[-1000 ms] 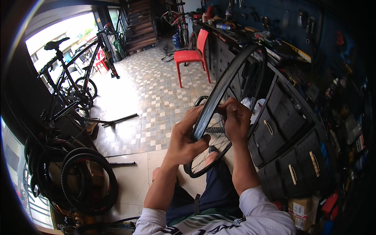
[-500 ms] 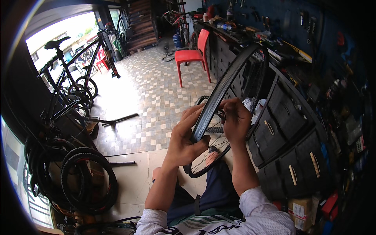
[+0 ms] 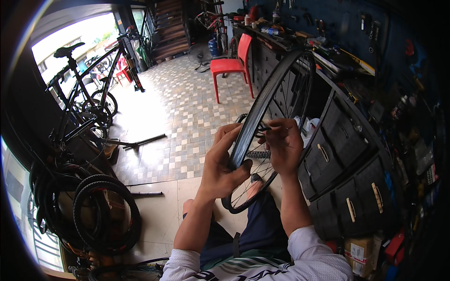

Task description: The person sits on the floor and repeatedly wipes the rim of a bicycle wheel with a white cloth. The person rotates the wheel to access different sections of the rim and continues wiping throughout the clip.

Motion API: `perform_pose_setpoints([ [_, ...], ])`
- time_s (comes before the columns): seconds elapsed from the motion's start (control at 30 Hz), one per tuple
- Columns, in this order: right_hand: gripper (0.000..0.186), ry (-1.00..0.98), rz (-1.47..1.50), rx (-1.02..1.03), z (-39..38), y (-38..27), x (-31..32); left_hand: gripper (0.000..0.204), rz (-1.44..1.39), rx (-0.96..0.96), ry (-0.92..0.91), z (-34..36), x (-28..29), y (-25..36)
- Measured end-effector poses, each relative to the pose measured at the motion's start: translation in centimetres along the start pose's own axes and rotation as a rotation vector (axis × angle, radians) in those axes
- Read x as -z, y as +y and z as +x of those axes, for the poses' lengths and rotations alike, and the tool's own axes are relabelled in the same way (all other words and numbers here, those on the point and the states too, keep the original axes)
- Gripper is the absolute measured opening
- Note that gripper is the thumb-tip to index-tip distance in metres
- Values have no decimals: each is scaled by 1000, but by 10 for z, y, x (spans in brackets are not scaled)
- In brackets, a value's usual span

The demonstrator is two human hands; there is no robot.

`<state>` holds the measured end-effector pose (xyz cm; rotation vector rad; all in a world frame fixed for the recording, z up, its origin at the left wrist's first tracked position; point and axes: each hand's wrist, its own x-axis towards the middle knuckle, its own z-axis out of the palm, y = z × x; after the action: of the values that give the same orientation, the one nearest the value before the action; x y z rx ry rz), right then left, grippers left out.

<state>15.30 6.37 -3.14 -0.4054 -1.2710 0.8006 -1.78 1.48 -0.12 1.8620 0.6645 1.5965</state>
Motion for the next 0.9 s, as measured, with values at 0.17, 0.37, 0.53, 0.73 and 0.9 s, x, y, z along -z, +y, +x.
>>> perform_pose_setpoints([
  [0.17, 14, 5, -74, -45, 5, -4, -1, 72, -77, 44, -26, 1, -2, 1],
  [0.37, 44, -52, -283, 189, -1, 1, 0, 72, -175, 125, -24, -3, 2, -3],
  [0.53, 34, 108, -35, -74, 2, -6, -3, 72, -23, -9, -40, 0, 1, 1],
  [0.73, 43, -153, -347, 217, 4, 4, 12, 73, -123, 90, -25, -3, 1, 2],
  [0.9, 40, -28, -156, 120, 0, -3, 5, 73, -15, 6, -41, 0, 3, 1],
])
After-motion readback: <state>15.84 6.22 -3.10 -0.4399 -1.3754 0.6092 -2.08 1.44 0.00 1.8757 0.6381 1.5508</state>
